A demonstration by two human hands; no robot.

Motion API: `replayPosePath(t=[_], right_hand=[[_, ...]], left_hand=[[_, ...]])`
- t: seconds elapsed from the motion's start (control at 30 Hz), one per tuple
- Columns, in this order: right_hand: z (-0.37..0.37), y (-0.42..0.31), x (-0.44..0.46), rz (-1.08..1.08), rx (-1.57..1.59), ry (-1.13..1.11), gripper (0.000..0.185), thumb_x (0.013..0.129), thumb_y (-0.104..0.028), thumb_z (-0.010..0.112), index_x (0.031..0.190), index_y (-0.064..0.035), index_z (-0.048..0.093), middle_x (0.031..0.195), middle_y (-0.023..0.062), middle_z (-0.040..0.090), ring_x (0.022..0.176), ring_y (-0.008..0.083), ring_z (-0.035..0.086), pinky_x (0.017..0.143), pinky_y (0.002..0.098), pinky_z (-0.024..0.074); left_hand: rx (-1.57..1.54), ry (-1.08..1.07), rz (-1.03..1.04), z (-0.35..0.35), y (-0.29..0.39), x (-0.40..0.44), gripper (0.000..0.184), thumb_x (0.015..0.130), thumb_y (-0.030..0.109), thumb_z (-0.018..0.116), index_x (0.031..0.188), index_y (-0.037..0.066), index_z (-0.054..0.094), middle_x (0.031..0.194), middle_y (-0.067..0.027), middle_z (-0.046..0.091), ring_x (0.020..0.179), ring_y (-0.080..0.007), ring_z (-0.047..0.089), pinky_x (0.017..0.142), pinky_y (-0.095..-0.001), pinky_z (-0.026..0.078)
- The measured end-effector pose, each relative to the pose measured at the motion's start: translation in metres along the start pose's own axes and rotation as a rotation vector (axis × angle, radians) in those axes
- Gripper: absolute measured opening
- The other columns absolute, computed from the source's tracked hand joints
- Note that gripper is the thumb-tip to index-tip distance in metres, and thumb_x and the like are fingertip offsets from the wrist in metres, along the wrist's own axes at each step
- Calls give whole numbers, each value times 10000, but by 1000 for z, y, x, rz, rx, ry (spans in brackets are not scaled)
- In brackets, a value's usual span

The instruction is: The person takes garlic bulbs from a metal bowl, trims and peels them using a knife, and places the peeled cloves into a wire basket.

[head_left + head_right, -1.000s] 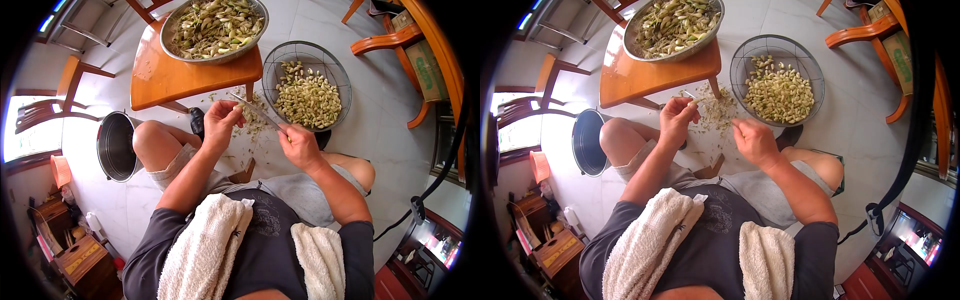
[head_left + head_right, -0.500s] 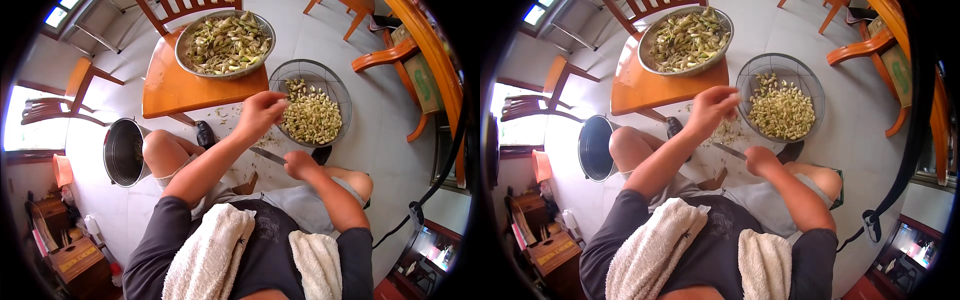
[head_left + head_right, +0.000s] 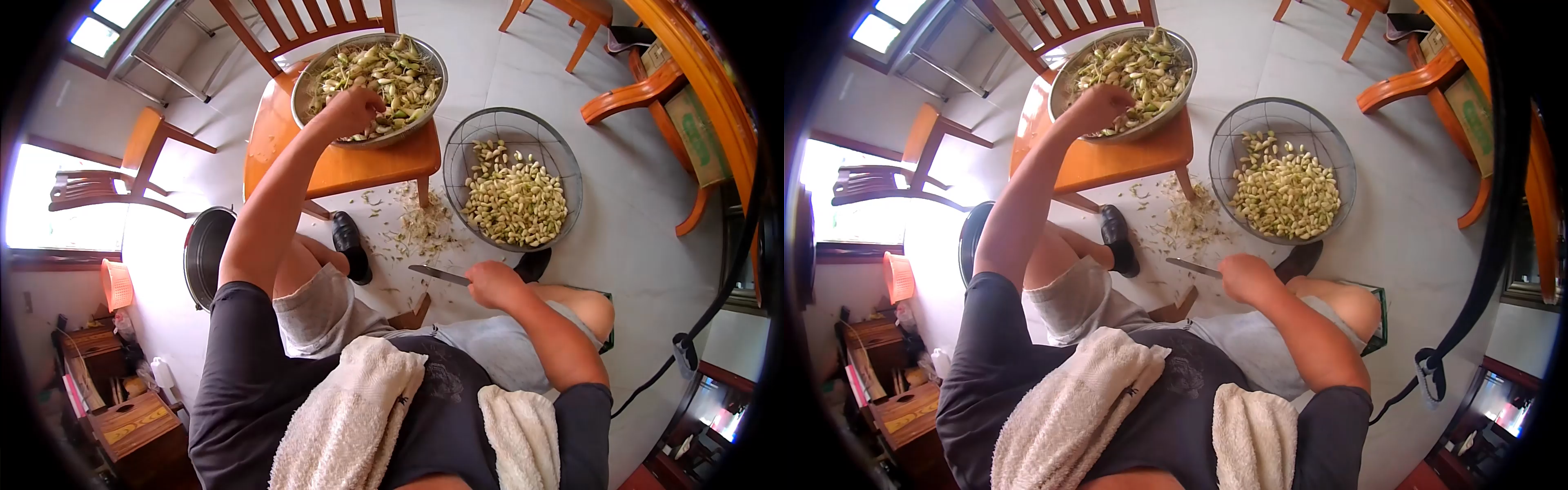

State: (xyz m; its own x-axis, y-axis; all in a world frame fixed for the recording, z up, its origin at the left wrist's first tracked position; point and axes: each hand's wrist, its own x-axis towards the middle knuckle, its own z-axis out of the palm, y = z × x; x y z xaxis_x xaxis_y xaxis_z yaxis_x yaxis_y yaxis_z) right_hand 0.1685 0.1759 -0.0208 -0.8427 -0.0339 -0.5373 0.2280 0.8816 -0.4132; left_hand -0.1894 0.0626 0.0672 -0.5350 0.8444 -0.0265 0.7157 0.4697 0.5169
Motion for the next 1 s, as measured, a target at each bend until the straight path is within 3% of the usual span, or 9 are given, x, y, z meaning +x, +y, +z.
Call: replayPosePath(t=[0.17, 0.37, 0.47, 0.57, 0.77, 0.87, 0.97, 1.0], right_hand=[[-8, -8, 1, -13, 19, -9, 202, 710, -103, 508, 800, -14, 665, 813, 208, 639, 787, 378, 614, 709, 459, 491], [-13, -9, 4, -6, -22, -36, 194, 725, -109, 512, 805, -23, 667, 818, 194, 645, 795, 366, 617, 716, 456, 490], [-17, -14, 2, -22, -12, -17, 190, 734, -106, 510, 812, -30, 665, 823, 188, 645, 804, 362, 617, 715, 455, 490], [-16, -13, 2, -18, -19, -18, 189, 736, -102, 507, 818, -35, 664, 826, 185, 644, 812, 359, 616, 717, 455, 489], [-14, -10, 6, 5, -15, -28, 192, 740, -108, 508, 820, -28, 663, 832, 192, 643, 820, 364, 612, 728, 457, 485], [-22, -11, 4, 48, 31, 31, 196, 758, -128, 510, 839, -30, 660, 839, 198, 641, 828, 370, 608, 747, 458, 479], [-32, -11, -1, 78, 135, 165, 202, 786, -162, 509, 852, -38, 655, 839, 199, 638, 838, 372, 602, 768, 458, 472], [-35, -10, -2, 69, 144, 230, 196, 810, -189, 523, 855, -41, 643, 823, 190, 634, 804, 375, 604, 726, 458, 477]], left_hand=[[102, -231, 63, 0, -3, 12, 245, 783, 68, 601, 1014, 87, 680, 889, -113, 683, 810, -179, 642, 756, -315, 501], [59, -251, 57, -12, 7, 1, 278, 751, 51, 620, 1018, 94, 683, 901, -110, 680, 835, -196, 644, 768, -316, 501], [-27, -170, 29, -8, 1, -4, 241, 736, 75, 613, 964, 87, 691, 899, -133, 676, 852, -250, 647, 769, -343, 498], [104, -117, 66, 0, -2, -3, 246, 749, 68, 639, 990, 80, 682, 879, -114, 677, 825, -223, 648, 757, -333, 507], [207, 21, 166, 2, -2, -2, 228, 779, 107, 623, 998, 83, 685, 856, -141, 667, 781, -262, 651, 740, -337, 510], [6, 213, 51, -8, -4, -10, 239, 782, 127, 615, 1003, 59, 678, 807, -164, 661, 736, -273, 643, 683, -342, 502], [-199, 219, -125, -31, 13, -34, 257, 810, 183, 651, 1011, 26, 674, 737, -66, 644, 625, -140, 588, 576, -265, 462], [-325, 251, -154, -36, 31, -50, 281, 828, 171, 646, 1033, -22, 655, 711, -22, 596, 584, -73, 519, 518, -217, 401]])
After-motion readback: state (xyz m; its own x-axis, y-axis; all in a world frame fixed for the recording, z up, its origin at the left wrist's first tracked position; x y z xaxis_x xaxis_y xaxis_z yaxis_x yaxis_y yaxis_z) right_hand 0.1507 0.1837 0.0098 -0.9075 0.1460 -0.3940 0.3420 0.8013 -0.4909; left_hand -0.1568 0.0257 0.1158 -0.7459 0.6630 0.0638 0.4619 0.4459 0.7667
